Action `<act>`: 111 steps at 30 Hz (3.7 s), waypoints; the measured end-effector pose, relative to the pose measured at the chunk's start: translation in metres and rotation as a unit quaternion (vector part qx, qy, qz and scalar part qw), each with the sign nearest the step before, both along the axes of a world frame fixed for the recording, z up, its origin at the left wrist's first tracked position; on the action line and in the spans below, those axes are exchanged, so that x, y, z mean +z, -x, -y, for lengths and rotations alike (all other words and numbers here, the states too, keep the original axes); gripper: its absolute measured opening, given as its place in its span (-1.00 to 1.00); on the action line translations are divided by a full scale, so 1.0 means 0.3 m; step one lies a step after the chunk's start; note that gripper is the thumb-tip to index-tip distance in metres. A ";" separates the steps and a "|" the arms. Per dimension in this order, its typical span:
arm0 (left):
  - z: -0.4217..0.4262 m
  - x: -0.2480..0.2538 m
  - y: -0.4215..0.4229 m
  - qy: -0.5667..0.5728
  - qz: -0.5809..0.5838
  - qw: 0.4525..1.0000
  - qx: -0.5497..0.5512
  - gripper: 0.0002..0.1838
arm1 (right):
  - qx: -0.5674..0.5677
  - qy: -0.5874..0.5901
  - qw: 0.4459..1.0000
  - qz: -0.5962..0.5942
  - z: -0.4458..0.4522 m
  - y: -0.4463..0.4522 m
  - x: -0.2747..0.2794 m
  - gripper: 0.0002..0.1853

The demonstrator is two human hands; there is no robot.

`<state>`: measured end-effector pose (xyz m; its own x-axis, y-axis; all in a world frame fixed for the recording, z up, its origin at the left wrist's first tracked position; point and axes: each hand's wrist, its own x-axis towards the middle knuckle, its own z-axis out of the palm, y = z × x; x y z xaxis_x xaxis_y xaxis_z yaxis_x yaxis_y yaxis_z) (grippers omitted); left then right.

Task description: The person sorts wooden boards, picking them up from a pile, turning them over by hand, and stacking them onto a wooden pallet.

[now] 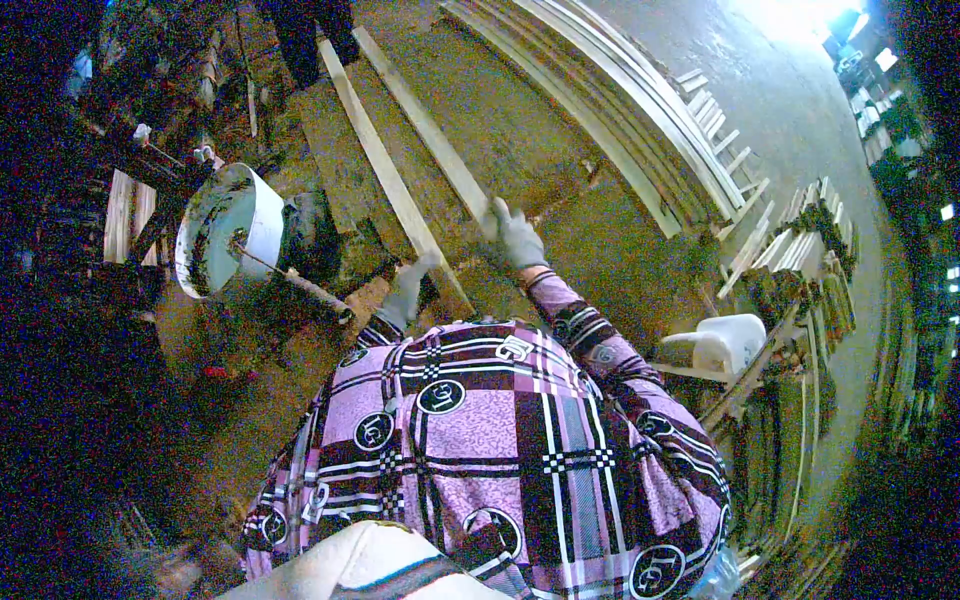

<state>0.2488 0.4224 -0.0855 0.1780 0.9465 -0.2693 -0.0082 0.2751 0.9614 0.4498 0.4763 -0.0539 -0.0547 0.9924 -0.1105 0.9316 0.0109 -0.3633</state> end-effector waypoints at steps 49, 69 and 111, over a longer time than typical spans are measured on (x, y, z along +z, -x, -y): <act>-0.014 0.204 0.019 -0.113 -0.031 0.967 0.225 -0.43 | -0.022 0.000 0.996 -0.082 -0.157 -0.257 0.138 -0.34; -0.132 0.027 -0.215 -0.008 0.317 0.937 0.144 -0.15 | 0.045 0.035 0.933 -0.355 -0.141 -0.020 0.210 -0.36; -0.161 0.113 -0.328 0.040 0.138 0.989 0.033 -0.09 | 0.035 0.128 0.911 -0.390 -0.194 -0.115 0.015 -0.60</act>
